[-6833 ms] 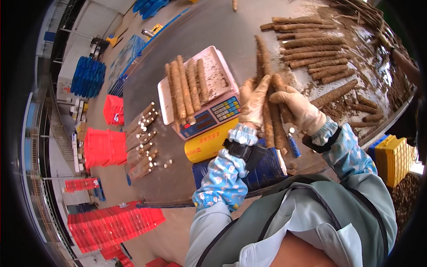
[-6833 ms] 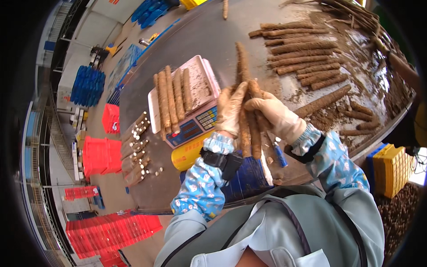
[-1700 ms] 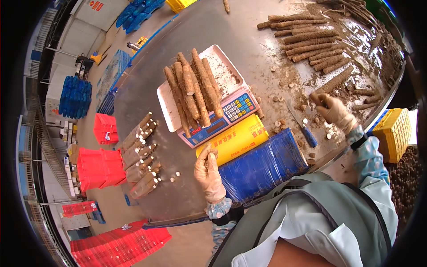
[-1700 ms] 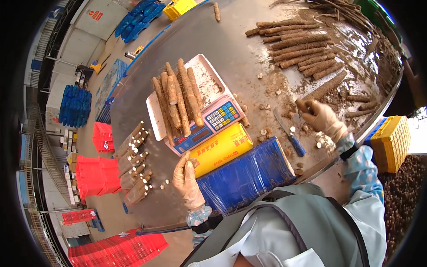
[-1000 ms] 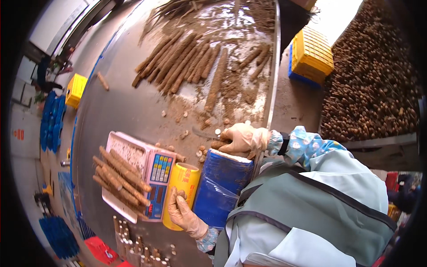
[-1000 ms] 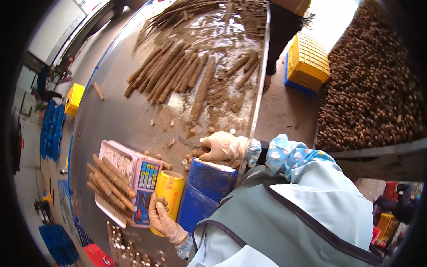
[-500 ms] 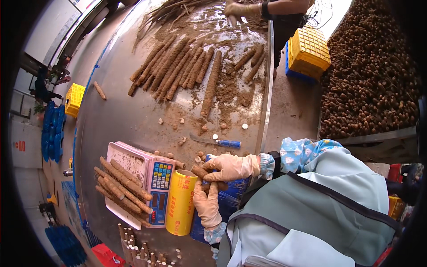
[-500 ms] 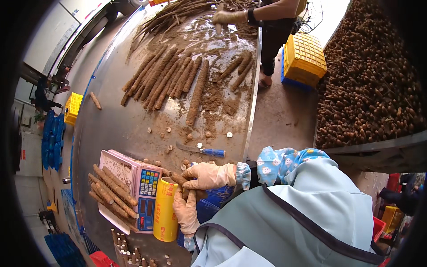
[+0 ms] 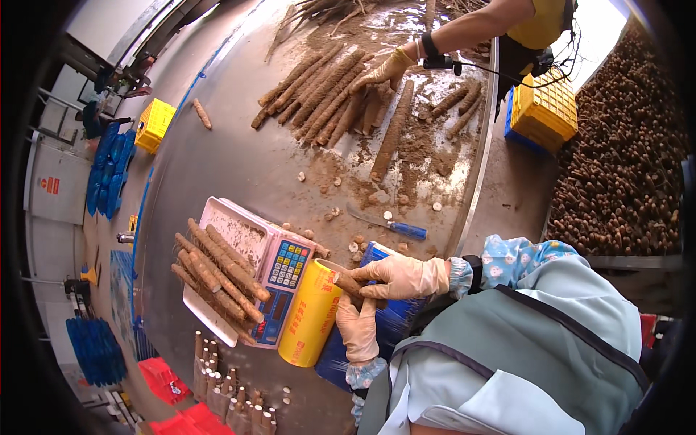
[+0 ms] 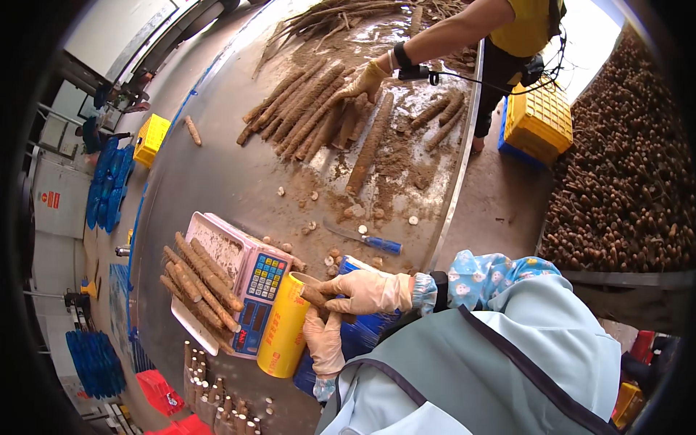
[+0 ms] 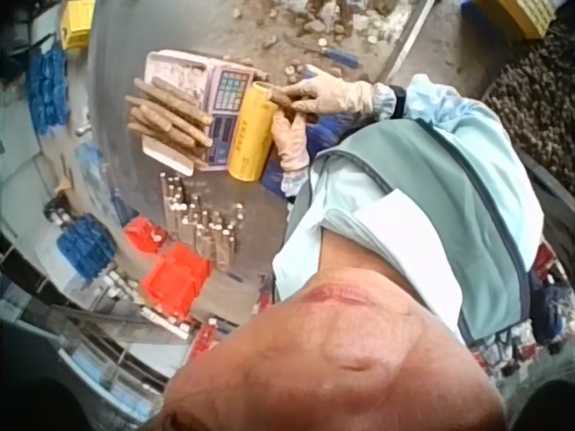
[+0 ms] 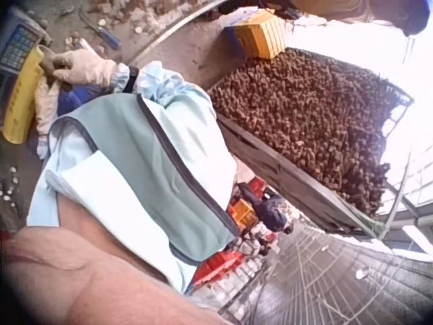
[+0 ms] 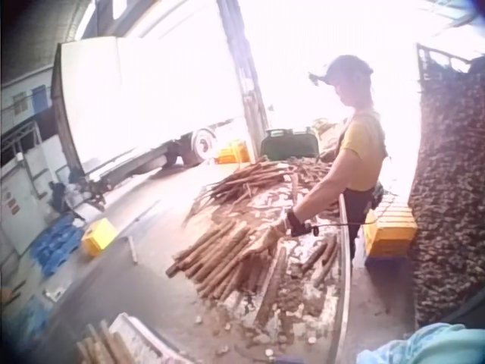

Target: The person weighs long root vegetables on a digital scale, wraps them in plastic film, and places the bundles on a table. The person repeats this process for multiple batches of vegetables in a warehouse setting.

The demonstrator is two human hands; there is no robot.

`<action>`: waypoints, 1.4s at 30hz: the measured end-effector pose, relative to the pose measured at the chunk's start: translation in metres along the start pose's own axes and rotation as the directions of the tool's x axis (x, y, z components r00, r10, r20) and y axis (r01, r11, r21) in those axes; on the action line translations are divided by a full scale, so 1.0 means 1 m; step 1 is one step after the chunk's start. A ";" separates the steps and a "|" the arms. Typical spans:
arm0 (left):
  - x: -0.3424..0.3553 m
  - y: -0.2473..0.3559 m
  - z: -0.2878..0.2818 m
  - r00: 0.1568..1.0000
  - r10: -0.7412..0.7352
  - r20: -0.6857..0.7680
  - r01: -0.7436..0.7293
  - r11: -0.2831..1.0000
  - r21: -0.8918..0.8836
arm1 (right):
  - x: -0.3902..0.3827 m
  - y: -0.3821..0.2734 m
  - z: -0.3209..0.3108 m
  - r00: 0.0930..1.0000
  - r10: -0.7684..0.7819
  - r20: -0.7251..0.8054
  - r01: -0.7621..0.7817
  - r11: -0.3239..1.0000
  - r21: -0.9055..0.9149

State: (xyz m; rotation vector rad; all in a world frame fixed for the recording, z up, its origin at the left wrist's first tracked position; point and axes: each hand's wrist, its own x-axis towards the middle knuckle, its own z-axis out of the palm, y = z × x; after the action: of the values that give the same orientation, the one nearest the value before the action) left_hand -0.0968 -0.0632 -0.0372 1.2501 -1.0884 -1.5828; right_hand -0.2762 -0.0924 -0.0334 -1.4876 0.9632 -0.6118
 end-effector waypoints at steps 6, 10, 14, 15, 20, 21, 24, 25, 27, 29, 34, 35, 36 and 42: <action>-0.001 -0.011 -0.012 0.982 -0.186 0.029 0.185 0.982 0.042 | 0.005 -0.006 -0.020 0.997 0.060 0.050 -0.050 0.983 -0.176; 0.002 -0.014 -0.013 0.998 -0.057 0.016 0.053 0.985 0.162 | 0.016 0.010 -0.041 0.998 -0.055 -0.032 0.042 0.947 -0.319; 0.001 -0.005 -0.007 0.995 -0.098 0.006 0.098 0.994 0.049 | 0.049 -0.011 -0.120 0.963 0.173 -0.205 -0.262 0.772 -0.579; 0.001 -0.006 -0.007 0.996 -0.093 0.008 0.093 0.995 0.037 | 0.064 -0.004 -0.145 0.940 0.150 -0.306 -0.311 0.742 -0.594; 0.002 -0.013 0.001 0.988 -0.151 -0.028 0.150 0.988 -0.033 | 0.133 0.064 -0.260 0.842 0.034 -0.538 -0.492 0.456 -0.742; 0.002 -0.012 0.003 0.986 -0.158 -0.053 0.154 0.986 -0.063 | 0.136 0.075 -0.269 0.848 0.041 -0.528 -0.493 0.428 -0.757; 0.004 -0.016 0.001 0.987 -0.143 -0.073 0.141 0.990 -0.029 | 0.124 0.090 -0.266 0.885 0.064 -0.461 -0.457 0.304 -0.836; 0.006 -0.018 -0.001 0.986 -0.148 -0.076 0.146 0.989 -0.031 | 0.120 0.105 -0.265 0.878 0.012 -0.478 -0.465 0.247 -0.850; 0.008 -0.025 -0.005 0.984 -0.161 -0.076 0.158 0.987 -0.042 | 0.095 0.110 -0.265 0.891 -0.072 -0.449 -0.419 0.253 -0.872; 0.010 -0.020 0.006 0.985 -0.136 -0.103 0.127 0.988 -0.088 | 0.084 0.093 -0.263 0.911 -0.090 -0.403 -0.366 0.273 -0.890; 0.023 -0.016 0.031 0.990 -0.089 -0.113 0.081 0.994 -0.075 | 0.114 0.079 -0.286 0.886 0.019 -0.463 -0.445 0.312 -0.839; 0.026 -0.012 0.037 0.989 -0.101 -0.111 0.090 0.991 -0.102 | 0.125 0.078 -0.292 0.885 0.016 -0.466 -0.445 0.325 -0.834; 0.028 -0.008 0.043 0.988 -0.113 -0.108 0.098 0.987 -0.128 | 0.133 0.078 -0.295 0.883 0.013 -0.469 -0.445 0.337 -0.830; 0.037 -0.026 0.043 0.989 -0.072 -0.133 0.058 0.993 -0.107 | 0.154 0.097 -0.298 0.839 -0.251 -0.483 -0.345 0.441 -0.828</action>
State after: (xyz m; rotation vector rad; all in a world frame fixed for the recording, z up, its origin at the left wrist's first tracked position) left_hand -0.1478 -0.0849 -0.0660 1.3150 -0.8777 -1.5570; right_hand -0.4634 -0.3784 -0.1041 -2.2790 2.0268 -0.4787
